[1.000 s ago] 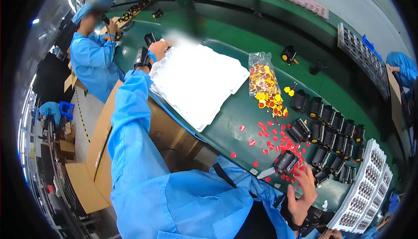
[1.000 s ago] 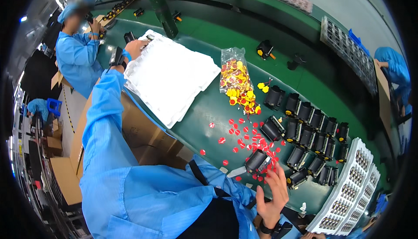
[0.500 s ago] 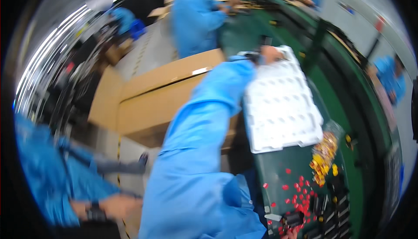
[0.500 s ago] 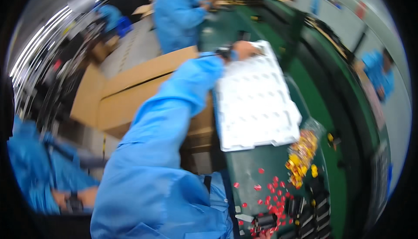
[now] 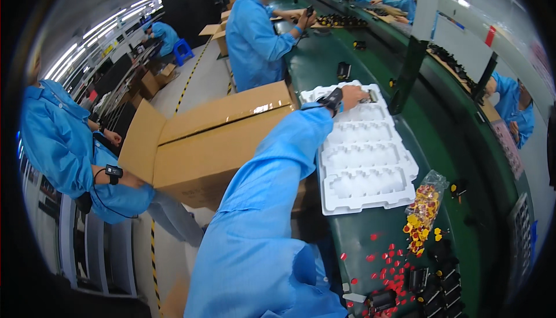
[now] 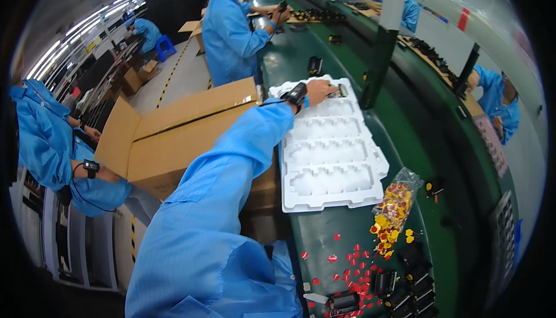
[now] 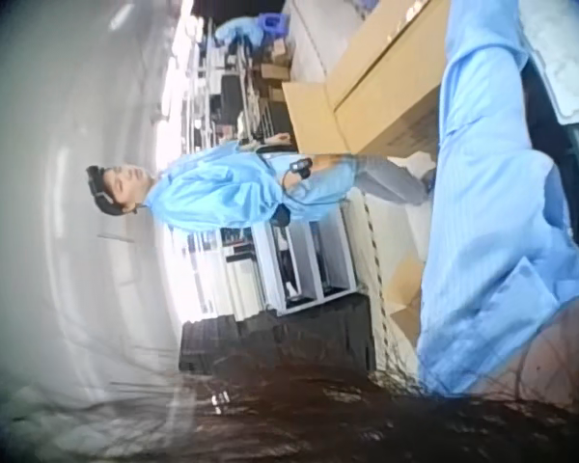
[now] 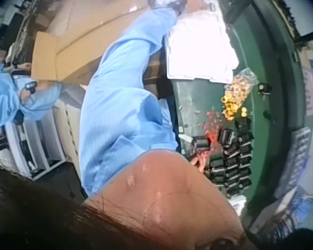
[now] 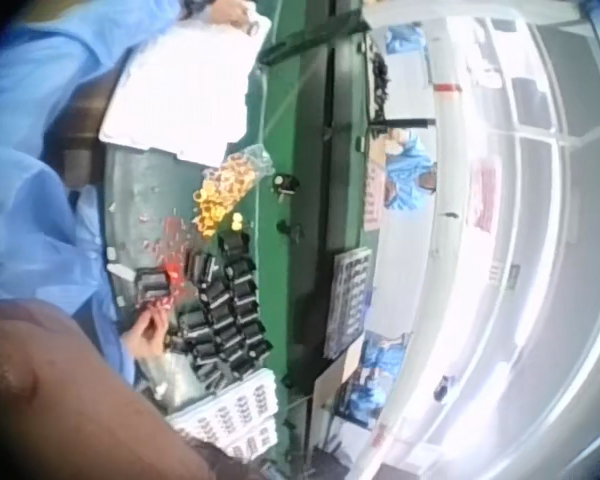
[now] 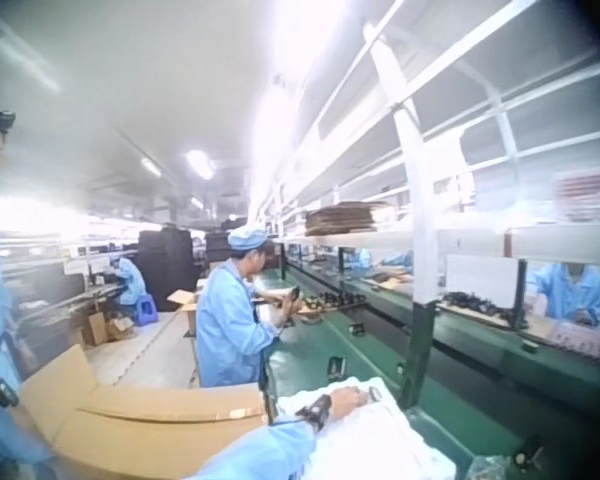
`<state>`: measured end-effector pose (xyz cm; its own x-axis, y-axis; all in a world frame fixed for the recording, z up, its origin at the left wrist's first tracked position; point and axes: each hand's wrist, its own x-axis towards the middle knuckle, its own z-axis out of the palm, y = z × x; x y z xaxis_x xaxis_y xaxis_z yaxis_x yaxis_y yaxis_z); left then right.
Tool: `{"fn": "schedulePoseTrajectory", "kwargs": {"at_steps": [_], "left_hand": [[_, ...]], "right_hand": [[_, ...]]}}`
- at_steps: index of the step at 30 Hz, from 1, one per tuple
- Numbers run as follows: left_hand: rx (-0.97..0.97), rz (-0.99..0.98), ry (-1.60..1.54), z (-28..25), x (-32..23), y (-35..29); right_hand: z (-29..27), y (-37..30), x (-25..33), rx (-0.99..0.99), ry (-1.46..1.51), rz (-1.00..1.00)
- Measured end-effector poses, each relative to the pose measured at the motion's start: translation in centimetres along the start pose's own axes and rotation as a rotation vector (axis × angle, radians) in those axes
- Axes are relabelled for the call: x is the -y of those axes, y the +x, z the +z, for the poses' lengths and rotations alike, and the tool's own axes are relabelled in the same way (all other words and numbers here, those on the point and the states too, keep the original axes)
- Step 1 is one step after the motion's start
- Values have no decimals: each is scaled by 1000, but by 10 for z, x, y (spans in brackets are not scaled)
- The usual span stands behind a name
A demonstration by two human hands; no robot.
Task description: Assembling small plastic and electronic parts by inserting color-coded components into black plastic housings on a production line.
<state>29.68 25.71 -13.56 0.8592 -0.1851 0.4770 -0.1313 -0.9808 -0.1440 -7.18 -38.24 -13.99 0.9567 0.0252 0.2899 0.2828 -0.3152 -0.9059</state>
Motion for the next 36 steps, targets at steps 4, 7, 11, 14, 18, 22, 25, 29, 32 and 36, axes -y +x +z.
{"fn": "schedulePoseTrajectory", "kwargs": {"at_steps": [4,7,11,14,18,22,25,29,32,36], "left_hand": [[-140,-47,-119,17,7,11],[-235,-208,-322,1,18,-1],[-423,-365,-762,8,36,0],[-492,-580,-711,7,4,51],[-627,-575,-951,-42,-28,69],[-433,-104,-850,-131,-130,39],[-227,352,-1079,-181,-255,-39],[-184,998,-893,-240,-370,-132],[-194,948,-1132,-237,-413,-175],[-53,914,-1074,-240,-412,-177]], "right_hand": [[8,-8,-1,8,-16,11],[13,-14,-2,-56,55,132],[6,-13,-27,9,71,-30],[25,-26,-30,-244,162,-33],[19,-11,-4,-220,111,96],[20,-10,4,-211,-51,-83],[6,-18,21,-230,-204,-179],[-17,-12,34,295,342,127],[21,-9,78,201,443,289],[20,-15,60,217,725,246]]}}
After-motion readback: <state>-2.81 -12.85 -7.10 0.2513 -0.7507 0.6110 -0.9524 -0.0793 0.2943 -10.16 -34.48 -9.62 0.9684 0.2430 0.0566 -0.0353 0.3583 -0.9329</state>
